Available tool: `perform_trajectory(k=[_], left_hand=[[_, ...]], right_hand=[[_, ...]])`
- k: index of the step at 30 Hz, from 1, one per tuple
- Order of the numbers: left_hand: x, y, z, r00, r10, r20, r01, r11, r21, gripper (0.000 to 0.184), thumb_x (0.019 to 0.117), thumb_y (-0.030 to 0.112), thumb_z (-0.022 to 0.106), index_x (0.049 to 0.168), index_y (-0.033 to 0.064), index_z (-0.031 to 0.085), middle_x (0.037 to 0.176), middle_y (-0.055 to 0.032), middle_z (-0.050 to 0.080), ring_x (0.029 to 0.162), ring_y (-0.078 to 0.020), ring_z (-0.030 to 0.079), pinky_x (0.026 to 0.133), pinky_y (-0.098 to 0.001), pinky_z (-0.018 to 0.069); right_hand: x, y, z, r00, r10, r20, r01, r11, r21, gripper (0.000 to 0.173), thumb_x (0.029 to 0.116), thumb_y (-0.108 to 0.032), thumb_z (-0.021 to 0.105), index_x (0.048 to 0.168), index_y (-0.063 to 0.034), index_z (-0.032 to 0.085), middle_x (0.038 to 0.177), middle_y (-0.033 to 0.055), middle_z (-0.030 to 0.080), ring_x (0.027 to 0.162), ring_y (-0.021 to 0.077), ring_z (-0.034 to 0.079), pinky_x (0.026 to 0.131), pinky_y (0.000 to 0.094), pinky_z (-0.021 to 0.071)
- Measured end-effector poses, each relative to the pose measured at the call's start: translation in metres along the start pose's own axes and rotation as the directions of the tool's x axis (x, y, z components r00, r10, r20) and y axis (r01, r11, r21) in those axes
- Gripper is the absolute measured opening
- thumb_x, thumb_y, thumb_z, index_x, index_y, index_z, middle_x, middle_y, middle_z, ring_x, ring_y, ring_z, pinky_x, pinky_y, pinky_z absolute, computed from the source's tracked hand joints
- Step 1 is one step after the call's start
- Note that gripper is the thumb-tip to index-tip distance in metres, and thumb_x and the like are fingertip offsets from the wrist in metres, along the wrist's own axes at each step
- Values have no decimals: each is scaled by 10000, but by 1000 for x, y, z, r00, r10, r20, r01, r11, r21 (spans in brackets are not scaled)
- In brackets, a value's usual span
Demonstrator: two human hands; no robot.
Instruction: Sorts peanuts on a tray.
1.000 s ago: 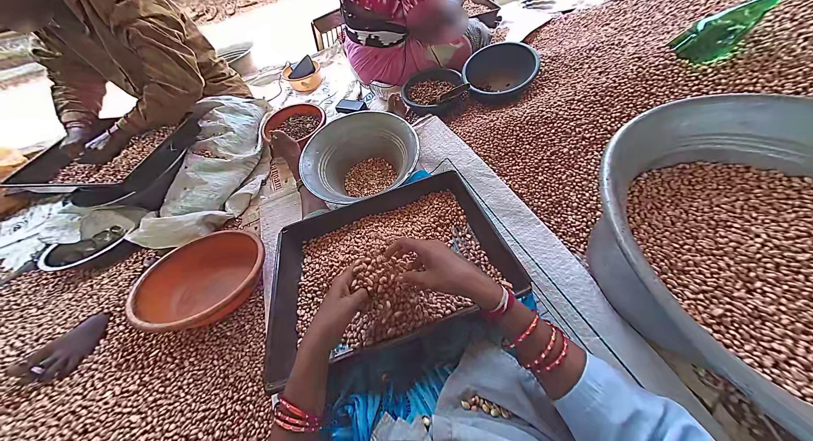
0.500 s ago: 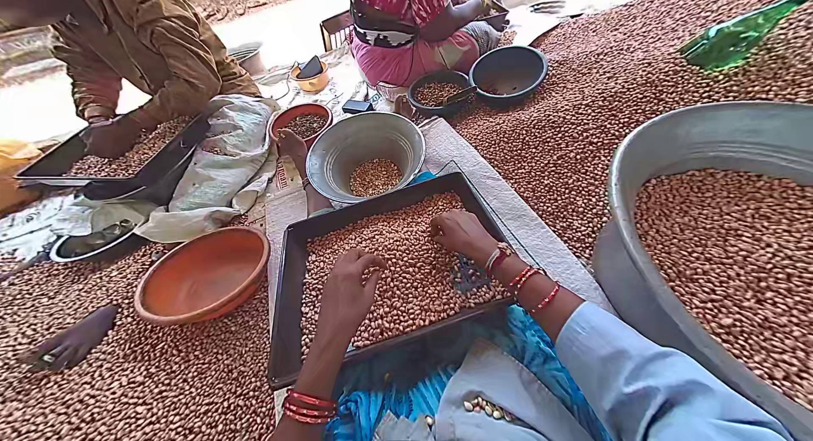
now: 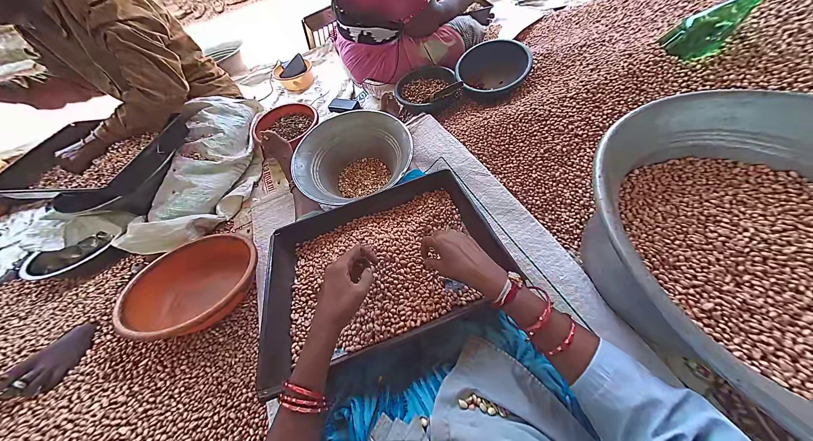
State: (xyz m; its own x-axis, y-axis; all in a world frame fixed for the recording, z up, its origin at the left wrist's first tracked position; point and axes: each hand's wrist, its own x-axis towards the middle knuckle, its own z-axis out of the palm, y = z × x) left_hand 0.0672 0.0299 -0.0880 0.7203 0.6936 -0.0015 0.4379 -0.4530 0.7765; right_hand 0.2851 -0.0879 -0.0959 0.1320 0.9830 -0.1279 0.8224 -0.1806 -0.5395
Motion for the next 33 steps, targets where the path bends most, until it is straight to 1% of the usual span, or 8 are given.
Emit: perform_trajectory(k=[3,10,14,17,20,25,29,33], left_hand=[[-9,11,13,987,43,157,-76,975,209,196,954,65,595,1077,42,746,884,-99,682,713,-183,585,689,-365,501],[-8,37,45,945,-172,277,-19,817,576,277,1049,138,532,1255,107,715,1221,-166,676,1101,-337,681,945,-498,542],[-5,38,44,937,-208,280,-1,801,599,249,1030,130,563,1218,45,703,1236,-180,669,1129,-345,669,967,-497,531],[-9,28,34,966,-145,214,17,861,508,237,1005,101,591,1187,12,714,1189,-197,691,1102,-366,678,964,-531,525],[-16,10,18,997,11,-74,24,895,446,248,959,0,573,1173,-12,697,1064,-228,716,924,-409,713,814,-586,562],[-23,10,15,988,149,-30,-123,899,420,160,945,30,652,1057,20,767,978,-196,732,876,-378,721,796,-563,576],[-20,25,35,987,31,159,-111,846,522,213,1005,72,592,1110,62,777,1062,-177,722,978,-363,715,849,-526,569],[-12,30,43,966,-106,235,-58,798,599,234,1025,74,550,1165,34,733,1168,-189,694,1077,-365,692,928,-518,549]], right_hand=[[2,-5,13,999,22,24,-21,998,-51,207,972,-109,621,1122,-11,726,1114,225,709,1102,413,666,919,598,501],[3,-5,11,990,96,100,-84,990,-110,245,985,-164,591,1125,5,702,1105,223,702,1098,407,666,904,583,505],[-2,6,2,996,43,80,-52,993,107,254,971,-233,638,1064,-10,718,881,158,672,836,304,633,784,503,489],[-13,18,-2,999,-35,-39,52,737,674,109,969,-148,561,964,-61,626,708,-81,531,576,-1,473,558,193,408],[-27,22,-1,997,-51,-66,82,466,881,147,920,-125,439,1027,-120,539,800,-80,584,598,5,538,530,182,460],[-44,11,-1,1000,-27,-15,30,940,339,199,975,-224,640,1052,-52,708,688,2,532,602,103,444,605,318,392],[-49,-4,5,997,-43,61,38,996,78,179,975,-165,664,1063,-43,762,948,169,736,914,341,693,841,534,519],[-47,-9,12,986,-102,131,102,995,4,154,968,-132,661,1049,-55,767,1004,181,743,998,383,699,878,581,516]])
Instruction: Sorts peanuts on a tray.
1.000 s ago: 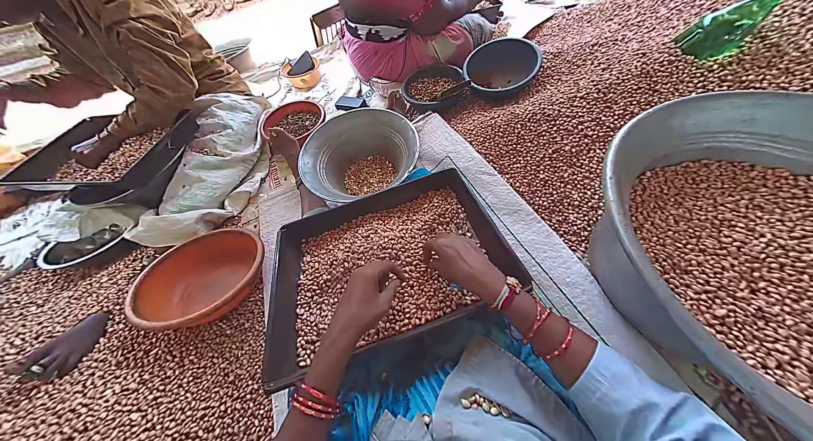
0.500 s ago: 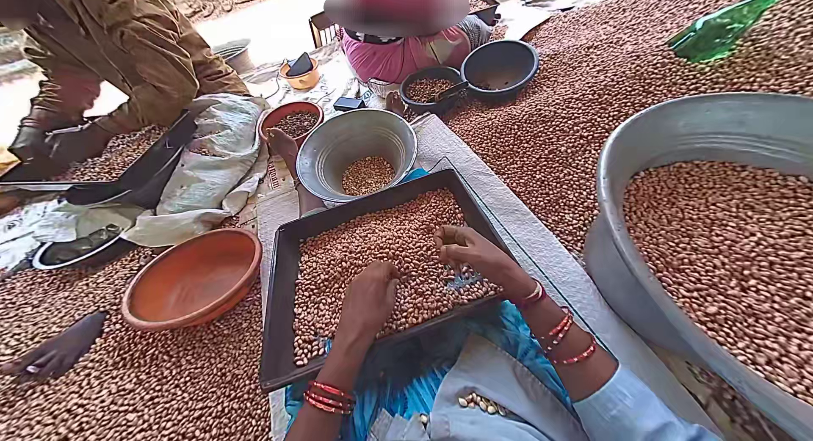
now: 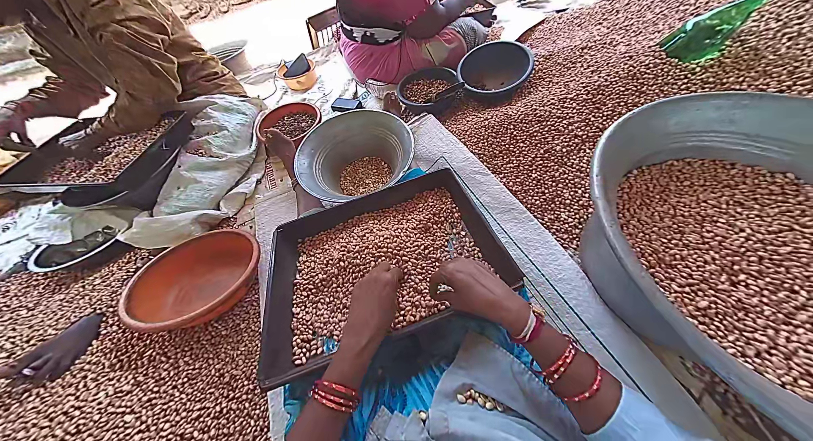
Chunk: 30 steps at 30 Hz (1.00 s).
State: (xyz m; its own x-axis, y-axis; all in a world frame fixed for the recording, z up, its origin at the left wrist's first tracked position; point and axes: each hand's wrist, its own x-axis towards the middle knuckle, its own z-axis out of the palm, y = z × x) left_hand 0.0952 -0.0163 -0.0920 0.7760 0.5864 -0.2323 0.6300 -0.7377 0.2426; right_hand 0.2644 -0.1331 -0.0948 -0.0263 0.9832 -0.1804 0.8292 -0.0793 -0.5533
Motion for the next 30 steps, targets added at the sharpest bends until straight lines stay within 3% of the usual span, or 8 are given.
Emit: perform_trajectory(k=[5,13,17,22,24,26,28,30], left_hand=[[-6,-42,-1,978,5,-210,-104,879,-466,225,904,105,608,1097,53,709,704,11,556,588,-76,479,584,-268,427],[-39,-37,4,978,209,-24,-204,908,-367,164,908,160,744,1034,63,787,892,-140,702,786,-254,648,763,-434,545],[-34,-37,6,969,245,-41,-240,881,-409,134,927,118,697,1006,39,770,876,-112,681,746,-194,619,728,-360,529],[-42,-72,-23,769,626,-130,-367,265,-892,277,1070,240,547,1195,69,726,1199,-18,738,1122,-85,686,1000,-274,556],[-45,-83,-36,862,481,-162,-325,278,-904,275,1044,242,600,1230,78,719,1187,-38,749,1078,-145,722,954,-316,598],[-43,-96,-42,984,85,-158,-175,644,-745,241,975,122,620,1197,54,686,1104,-45,737,920,-142,735,812,-317,627],[-30,-111,-45,959,-258,-121,182,881,-437,294,977,106,674,1264,41,679,1142,-139,725,960,-278,712,872,-483,557],[-18,-121,-43,890,-455,-16,444,875,-192,353,980,171,695,1320,77,669,1218,-194,706,1136,-402,663,1000,-618,467]], right_hand=[[7,-4,5,999,-24,30,25,999,-22,148,931,-85,683,1045,-29,760,1000,206,729,987,408,690,852,598,506],[18,0,3,984,65,165,-60,998,-32,179,960,-172,684,1050,-33,752,980,197,721,977,398,680,855,604,499],[15,-3,-3,984,82,155,-77,996,-40,205,985,-171,639,1047,5,723,965,222,703,978,414,672,848,605,494],[2,-10,-31,909,-408,91,326,827,457,151,971,-135,701,1039,-14,760,894,35,760,785,60,689,741,266,557],[5,-7,-36,872,-489,26,366,685,629,188,974,-74,682,1130,22,725,1041,44,768,939,24,716,872,214,587],[10,0,-42,954,-300,-27,274,826,492,230,996,-114,672,1193,-5,717,1125,75,753,1018,90,715,931,280,578],[21,7,-44,998,29,-57,-18,980,198,304,1010,-182,650,1281,-50,691,1230,164,708,1131,287,676,992,485,515],[32,12,-39,951,305,-43,-305,952,-1,401,987,-192,659,1363,-56,635,1342,237,626,1261,416,591,1024,602,460]])
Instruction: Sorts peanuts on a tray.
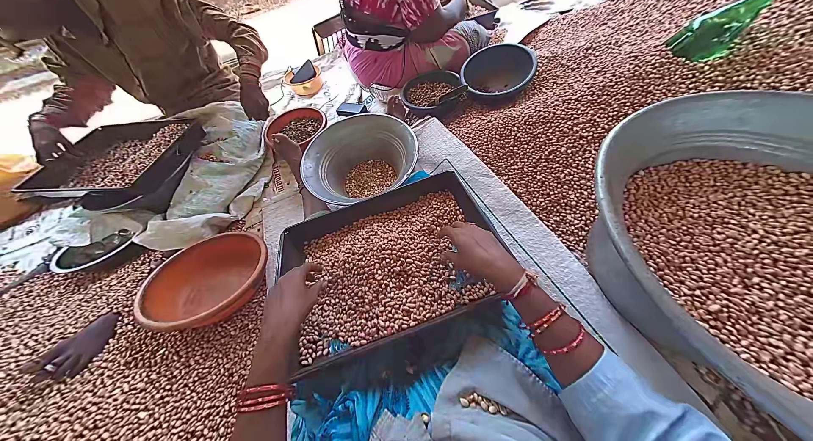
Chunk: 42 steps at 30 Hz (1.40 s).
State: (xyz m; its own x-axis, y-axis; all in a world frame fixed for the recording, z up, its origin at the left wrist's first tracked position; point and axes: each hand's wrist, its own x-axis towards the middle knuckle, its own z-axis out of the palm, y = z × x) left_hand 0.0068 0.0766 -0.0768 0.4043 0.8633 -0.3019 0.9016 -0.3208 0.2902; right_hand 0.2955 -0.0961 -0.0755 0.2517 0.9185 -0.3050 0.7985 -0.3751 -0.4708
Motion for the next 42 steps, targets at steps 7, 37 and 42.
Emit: perform_trajectory(k=[7,37,42], left_hand=[[-10,68,31,957,18,289,-74,980,185,521,969,88,635,1452,-44,493,1411,-282,563,1339,-434,534,1106,-588,412],[26,31,2,971,227,-75,-239,931,-275,169,979,96,651,1131,52,711,768,-20,582,642,-115,488,661,-339,435],[8,39,23,980,200,-6,-200,980,-7,203,970,157,702,1140,66,764,1068,-219,728,1002,-394,687,937,-590,503]], right_hand=[[4,-25,35,979,-23,203,31,999,-35,660,932,-192,739,1472,12,421,1267,285,610,1184,458,613,958,618,483],[-6,-12,10,975,-133,-177,168,966,195,230,1017,-191,602,1158,-70,737,1030,126,749,968,301,704,875,534,514],[-8,-14,11,983,-108,-148,136,972,190,233,1025,-218,601,1164,-85,733,1033,109,748,966,283,702,869,530,513]])
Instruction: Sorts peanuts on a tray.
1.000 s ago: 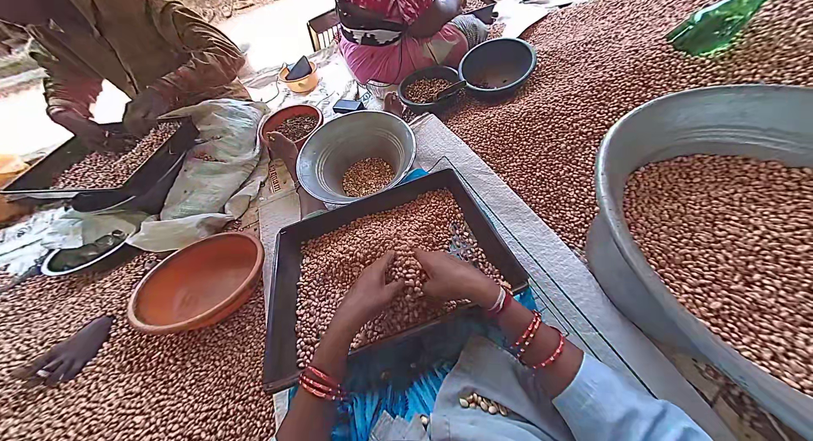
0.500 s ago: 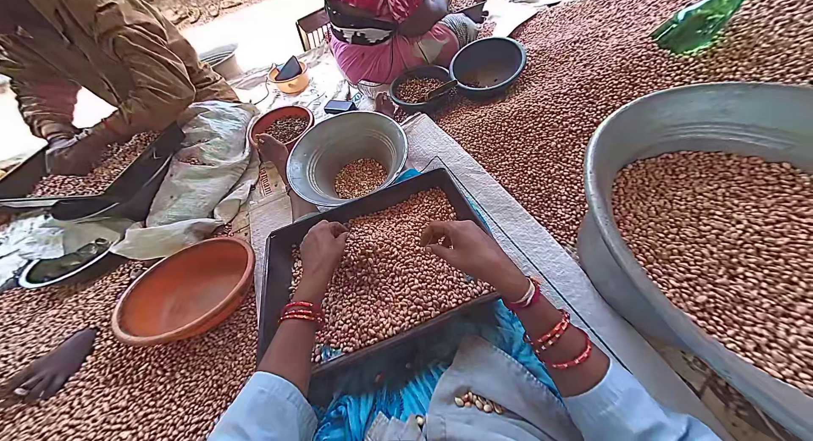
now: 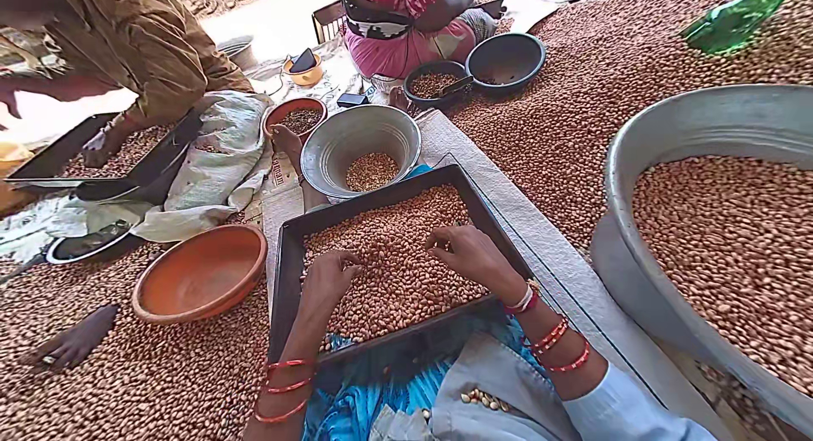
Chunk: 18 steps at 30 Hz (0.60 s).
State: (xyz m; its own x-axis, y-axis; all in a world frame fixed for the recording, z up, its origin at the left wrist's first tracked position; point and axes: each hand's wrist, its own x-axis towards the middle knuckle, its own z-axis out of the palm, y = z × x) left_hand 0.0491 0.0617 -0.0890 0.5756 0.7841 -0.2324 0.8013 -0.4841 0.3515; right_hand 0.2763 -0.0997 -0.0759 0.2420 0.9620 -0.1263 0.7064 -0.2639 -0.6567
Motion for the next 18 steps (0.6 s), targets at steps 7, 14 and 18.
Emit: perform_trajectory(k=[7,14,18], left_hand=[[7,-1,0,997,-23,70,23,1000,9,215,981,165,686,1135,32,753,1088,-212,730,1064,-378,686,984,-566,494],[-7,-21,-17,980,-197,24,194,976,96,213,990,206,681,1135,74,766,1074,-215,729,1040,-405,683,944,-602,499],[-6,-12,-2,956,-270,115,242,947,209,262,998,225,664,1194,69,743,1228,-214,699,1201,-405,640,1020,-598,478]], right_hand=[[-10,1,-2,1000,12,-8,-12,1000,-2,233,1023,-227,611,1167,-92,733,1025,108,746,959,282,702,877,529,516],[-21,13,-9,997,74,-16,-75,997,-15,229,1022,-234,618,1176,-109,733,1038,93,746,960,268,701,876,524,519],[-19,7,-5,999,43,-6,-43,999,-15,233,1022,-238,619,1171,-101,734,1017,100,746,950,275,701,879,527,518]])
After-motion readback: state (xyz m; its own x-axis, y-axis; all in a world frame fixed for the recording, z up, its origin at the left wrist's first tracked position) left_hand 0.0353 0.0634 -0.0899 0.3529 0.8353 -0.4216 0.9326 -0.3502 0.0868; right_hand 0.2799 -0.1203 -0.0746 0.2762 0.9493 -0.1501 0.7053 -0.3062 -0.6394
